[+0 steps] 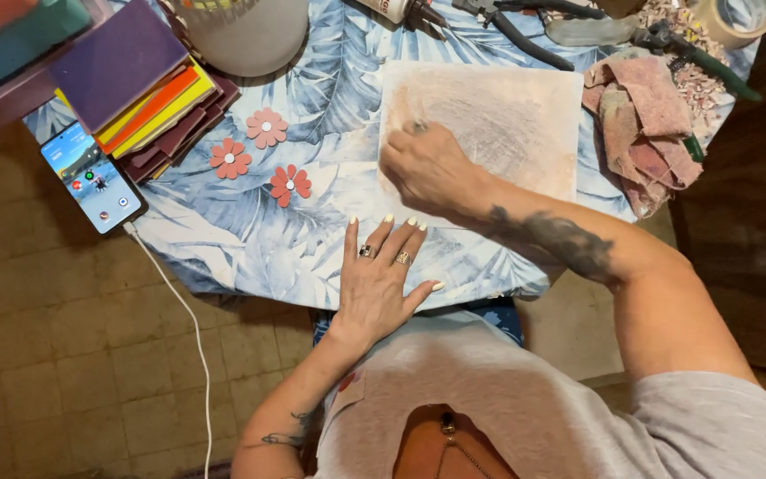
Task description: A person is burnishing a paper substrate using a small hand tool and manipulating small craft items with pliers on a workshop table.
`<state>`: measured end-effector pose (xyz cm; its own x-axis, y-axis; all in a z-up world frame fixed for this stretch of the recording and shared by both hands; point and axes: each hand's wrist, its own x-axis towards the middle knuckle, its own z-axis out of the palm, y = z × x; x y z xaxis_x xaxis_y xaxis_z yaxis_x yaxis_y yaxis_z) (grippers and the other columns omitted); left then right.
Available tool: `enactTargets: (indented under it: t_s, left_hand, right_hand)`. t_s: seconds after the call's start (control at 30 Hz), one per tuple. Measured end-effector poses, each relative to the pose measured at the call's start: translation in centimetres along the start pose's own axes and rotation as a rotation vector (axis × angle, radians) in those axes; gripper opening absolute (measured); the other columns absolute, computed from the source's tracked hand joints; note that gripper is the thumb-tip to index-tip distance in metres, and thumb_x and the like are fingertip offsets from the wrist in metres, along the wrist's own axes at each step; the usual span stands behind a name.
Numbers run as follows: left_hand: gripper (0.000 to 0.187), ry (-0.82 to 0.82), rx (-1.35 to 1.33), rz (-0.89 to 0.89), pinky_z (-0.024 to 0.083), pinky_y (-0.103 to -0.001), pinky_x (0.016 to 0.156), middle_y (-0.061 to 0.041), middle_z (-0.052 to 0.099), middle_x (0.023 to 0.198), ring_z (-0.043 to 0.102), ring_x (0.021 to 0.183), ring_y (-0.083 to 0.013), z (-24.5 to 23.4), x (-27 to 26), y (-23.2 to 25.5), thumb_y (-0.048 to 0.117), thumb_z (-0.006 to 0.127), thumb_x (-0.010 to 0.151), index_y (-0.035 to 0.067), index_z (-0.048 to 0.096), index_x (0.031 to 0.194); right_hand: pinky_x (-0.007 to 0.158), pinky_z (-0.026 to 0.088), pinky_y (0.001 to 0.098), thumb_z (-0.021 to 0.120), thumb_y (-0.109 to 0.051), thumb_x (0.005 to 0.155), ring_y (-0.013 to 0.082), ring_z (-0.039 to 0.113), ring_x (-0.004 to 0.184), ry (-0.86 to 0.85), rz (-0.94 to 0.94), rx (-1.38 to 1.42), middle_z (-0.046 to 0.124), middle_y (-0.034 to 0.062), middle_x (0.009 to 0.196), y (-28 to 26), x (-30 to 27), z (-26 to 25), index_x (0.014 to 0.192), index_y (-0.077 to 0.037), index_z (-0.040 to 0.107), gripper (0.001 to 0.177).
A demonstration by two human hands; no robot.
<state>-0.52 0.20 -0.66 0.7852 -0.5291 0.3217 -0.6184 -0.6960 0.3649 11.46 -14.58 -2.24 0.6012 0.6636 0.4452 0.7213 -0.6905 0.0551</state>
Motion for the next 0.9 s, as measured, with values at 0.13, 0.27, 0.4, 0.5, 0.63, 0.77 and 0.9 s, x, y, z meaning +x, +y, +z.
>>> enactTargets:
  t_s: [0.13, 0.27, 0.4, 0.5, 0.63, 0.77, 0.9]
  left_hand:
    - [0.060, -0.011, 0.003, -0.012, 0.009, -0.055, 0.101, -0.008, 0.049, 0.113, 0.042, 0.109, -0.0270, 0.0, -0.1, 0.1, 0.050, 0.052, 0.073, 0.008, 0.048, 0.116]
    - [0.061, -0.011, 0.004, -0.008, 0.012, -0.054, 0.101, -0.008, 0.049, 0.112, 0.043, 0.108, -0.0265, -0.1, 0.0, 0.1, 0.050, 0.054, 0.071, 0.009, 0.048, 0.116]
    - [0.060, -0.028, -0.026, -0.013, 0.011, -0.053, 0.102, -0.008, 0.050, 0.111, 0.043, 0.108, -0.0270, -0.5, 0.1, 0.2, 0.048, 0.055, 0.071, 0.008, 0.049, 0.115]
    - [0.053, 0.001, -0.038, -0.021, 0.010, -0.054, 0.102, -0.009, 0.053, 0.106, 0.046, 0.104, -0.0272, -0.8, 0.4, 0.3, 0.042, 0.056, 0.073, 0.007, 0.052, 0.112]
    - [0.039, 0.136, -0.174, -0.074, 0.011, -0.054, 0.101, -0.009, 0.057, 0.093, 0.054, 0.094, -0.0248, -1.0, 2.1, 0.4, 0.024, 0.057, 0.075, 0.006, 0.053, 0.110]
    - [0.039, 0.283, -0.386, -0.088, 0.025, -0.049, 0.097, -0.007, 0.059, 0.092, 0.057, 0.091, -0.0230, -0.7, 4.0, 0.9, 0.010, 0.059, 0.072, 0.006, 0.053, 0.110]
    - [0.028, 0.310, -0.493, -0.059, 0.039, -0.041, 0.088, -0.005, 0.062, 0.086, 0.061, 0.085, -0.0219, -0.9, 4.9, 1.3, 0.005, 0.057, 0.072, 0.007, 0.059, 0.100]
  right_hand:
    - [0.045, 0.034, 0.0315, 0.038, -0.026, 0.081, 0.0202, 0.045, 0.057, -0.019, -0.117, -0.009, 0.039, 0.0010, 0.059, 0.6, -1.1, -1.2, 0.066, -0.015, 0.044, 0.019]
    - [0.039, 0.034, 0.0316, 0.042, -0.021, 0.065, 0.0152, 0.041, 0.047, -0.260, -0.468, -0.034, 0.040, -0.0035, 0.056, 2.0, -5.3, -4.7, 0.057, -0.019, 0.047, 0.010]
    - [0.044, 0.040, 0.0312, 0.043, -0.025, 0.069, 0.0154, 0.049, 0.053, -0.594, -0.427, -0.091, 0.048, -0.0026, 0.060, 4.5, -7.2, -7.0, 0.058, -0.020, 0.050, 0.014]
    - [0.053, 0.049, 0.0326, 0.041, -0.032, 0.079, 0.0171, 0.061, 0.065, -0.938, -0.258, -0.164, 0.059, 0.0006, 0.071, 6.3, -5.7, -10.0, 0.069, -0.020, 0.054, 0.021]
    - [0.057, 0.049, 0.0325, 0.046, -0.015, 0.080, 0.0233, 0.062, 0.065, -0.627, 0.042, 0.180, 0.056, 0.0063, 0.065, 2.6, -3.4, -11.5, 0.072, -0.008, 0.053, 0.013]
    - [0.053, 0.043, 0.0346, 0.043, -0.015, 0.087, 0.0259, 0.053, 0.058, -0.193, 0.389, 0.893, 0.046, 0.0100, 0.058, -0.8, -4.9, -9.5, 0.074, -0.005, 0.049, 0.017]
    - [0.054, 0.043, 0.0304, 0.043, -0.016, 0.088, 0.0159, 0.049, 0.056, -0.046, 0.517, 1.017, 0.045, 0.0050, 0.057, -2.1, -5.7, -8.8, 0.077, -0.006, 0.055, 0.019]
